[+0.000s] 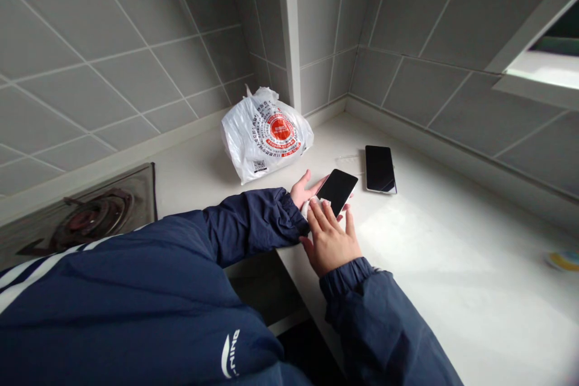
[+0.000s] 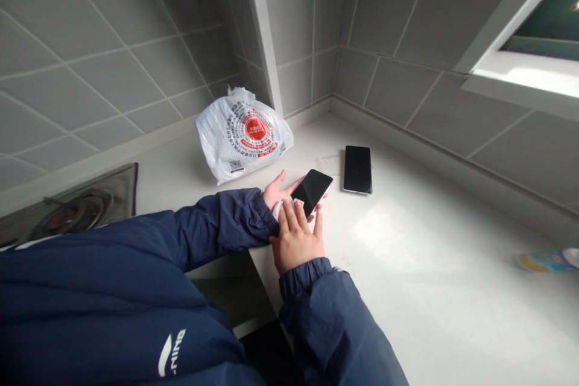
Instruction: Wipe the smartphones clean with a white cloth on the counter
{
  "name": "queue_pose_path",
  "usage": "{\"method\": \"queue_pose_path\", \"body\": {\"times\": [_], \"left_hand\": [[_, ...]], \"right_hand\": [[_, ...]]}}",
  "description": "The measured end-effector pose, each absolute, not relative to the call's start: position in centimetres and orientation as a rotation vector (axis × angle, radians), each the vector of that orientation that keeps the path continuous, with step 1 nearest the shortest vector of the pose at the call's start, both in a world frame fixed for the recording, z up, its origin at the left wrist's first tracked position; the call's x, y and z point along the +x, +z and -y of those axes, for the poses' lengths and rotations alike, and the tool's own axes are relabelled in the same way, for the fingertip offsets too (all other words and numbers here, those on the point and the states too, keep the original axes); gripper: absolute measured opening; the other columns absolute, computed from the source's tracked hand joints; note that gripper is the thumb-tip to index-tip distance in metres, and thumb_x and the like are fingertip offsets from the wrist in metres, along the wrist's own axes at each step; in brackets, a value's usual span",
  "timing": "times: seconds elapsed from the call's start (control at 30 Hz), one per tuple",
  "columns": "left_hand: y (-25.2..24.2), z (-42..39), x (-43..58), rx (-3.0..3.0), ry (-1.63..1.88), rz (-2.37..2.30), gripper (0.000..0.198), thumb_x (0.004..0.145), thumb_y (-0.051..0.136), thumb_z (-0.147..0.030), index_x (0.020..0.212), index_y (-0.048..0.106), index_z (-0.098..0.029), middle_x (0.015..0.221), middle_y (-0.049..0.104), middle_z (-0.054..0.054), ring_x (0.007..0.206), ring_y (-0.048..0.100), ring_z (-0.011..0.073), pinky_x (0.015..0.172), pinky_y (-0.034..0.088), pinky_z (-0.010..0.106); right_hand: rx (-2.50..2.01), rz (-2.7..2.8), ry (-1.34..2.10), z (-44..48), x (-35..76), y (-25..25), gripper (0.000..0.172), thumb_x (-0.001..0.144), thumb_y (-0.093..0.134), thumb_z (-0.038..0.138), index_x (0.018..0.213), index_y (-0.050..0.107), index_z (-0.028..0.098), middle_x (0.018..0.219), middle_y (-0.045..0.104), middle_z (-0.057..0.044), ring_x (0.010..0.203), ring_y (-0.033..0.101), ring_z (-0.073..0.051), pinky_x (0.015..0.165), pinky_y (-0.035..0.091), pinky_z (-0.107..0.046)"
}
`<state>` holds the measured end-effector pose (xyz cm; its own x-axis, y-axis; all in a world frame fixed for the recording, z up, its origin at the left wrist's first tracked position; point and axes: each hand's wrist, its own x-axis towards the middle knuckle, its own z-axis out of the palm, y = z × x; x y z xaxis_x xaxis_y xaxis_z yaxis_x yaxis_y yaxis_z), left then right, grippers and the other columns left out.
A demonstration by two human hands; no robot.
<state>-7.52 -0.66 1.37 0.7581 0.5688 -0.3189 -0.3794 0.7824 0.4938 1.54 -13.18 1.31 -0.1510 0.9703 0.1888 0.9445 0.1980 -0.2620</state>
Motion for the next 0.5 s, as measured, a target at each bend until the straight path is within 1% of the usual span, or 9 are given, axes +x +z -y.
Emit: {"method": "queue_pose_path", "body": {"times": [0.07, 0.13, 0.23, 0.37, 0.5], "left_hand": [[1.6, 0.9, -7.5, 0.384, 0.474, -0.480, 0.075, 0.097, 0.022, -0.072, 0.143, 0.054, -0.023, 0.133, 0.063, 0.017, 0.121, 0.059, 0.0367, 0.107, 0.033, 0.059], [1.7, 1.0, -7.4, 0.372, 0.459, -0.454, 0.076, 0.096, 0.020, -0.074, 0.142, 0.054, -0.024, 0.134, 0.062, 0.017, 0.122, 0.059, 0.0374, 0.107, 0.032, 0.059], [1.5, 0.9, -7.3, 0.362, 0.447, -0.403, 0.076, 0.096, 0.018, -0.075, 0.141, 0.055, -0.026, 0.136, 0.061, 0.015, 0.124, 0.058, 0.0377, 0.108, 0.030, 0.058], [0.7, 0.5, -7.2, 0.368, 0.447, -0.332, 0.076, 0.095, 0.019, -0.075, 0.142, 0.053, -0.025, 0.136, 0.061, 0.015, 0.127, 0.057, 0.0382, 0.110, 0.029, 0.059], [0.1, 0.3, -7.2, 0.370, 0.422, -0.247, 0.074, 0.096, 0.025, -0.071, 0.149, 0.048, -0.025, 0.139, 0.060, 0.017, 0.124, 0.060, 0.0366, 0.109, 0.033, 0.059]], "right_hand": [[-1.864, 2.187, 0.136, 13.7, 1.5, 1.4, 0.068, 0.091, 0.058, 0.034, 0.154, 0.040, 0.016, 0.164, 0.031, -0.009, 0.153, 0.029, -0.031, 0.123, 0.013, -0.065], [-1.931, 2.198, 0.156, 14.2, 1.2, 1.3, 0.078, 0.087, 0.063, 0.036, 0.157, 0.035, 0.015, 0.166, 0.023, -0.010, 0.154, 0.025, -0.032, 0.122, 0.016, -0.064], [-2.040, 2.177, 0.187, 14.5, 0.8, 1.2, 0.088, 0.082, 0.069, 0.038, 0.158, 0.033, 0.014, 0.168, 0.016, -0.011, 0.155, 0.021, -0.034, 0.122, 0.014, -0.064], [-2.137, 2.136, 0.197, 14.7, 0.6, 1.2, 0.086, 0.080, 0.069, 0.033, 0.157, 0.036, 0.013, 0.168, 0.015, -0.012, 0.155, 0.022, -0.033, 0.123, 0.013, -0.064], [-2.182, 2.081, 0.148, 14.9, 0.6, 1.1, 0.087, 0.078, 0.068, 0.031, 0.156, 0.036, 0.008, 0.168, 0.016, -0.012, 0.155, 0.023, -0.032, 0.124, 0.012, -0.062]]}}
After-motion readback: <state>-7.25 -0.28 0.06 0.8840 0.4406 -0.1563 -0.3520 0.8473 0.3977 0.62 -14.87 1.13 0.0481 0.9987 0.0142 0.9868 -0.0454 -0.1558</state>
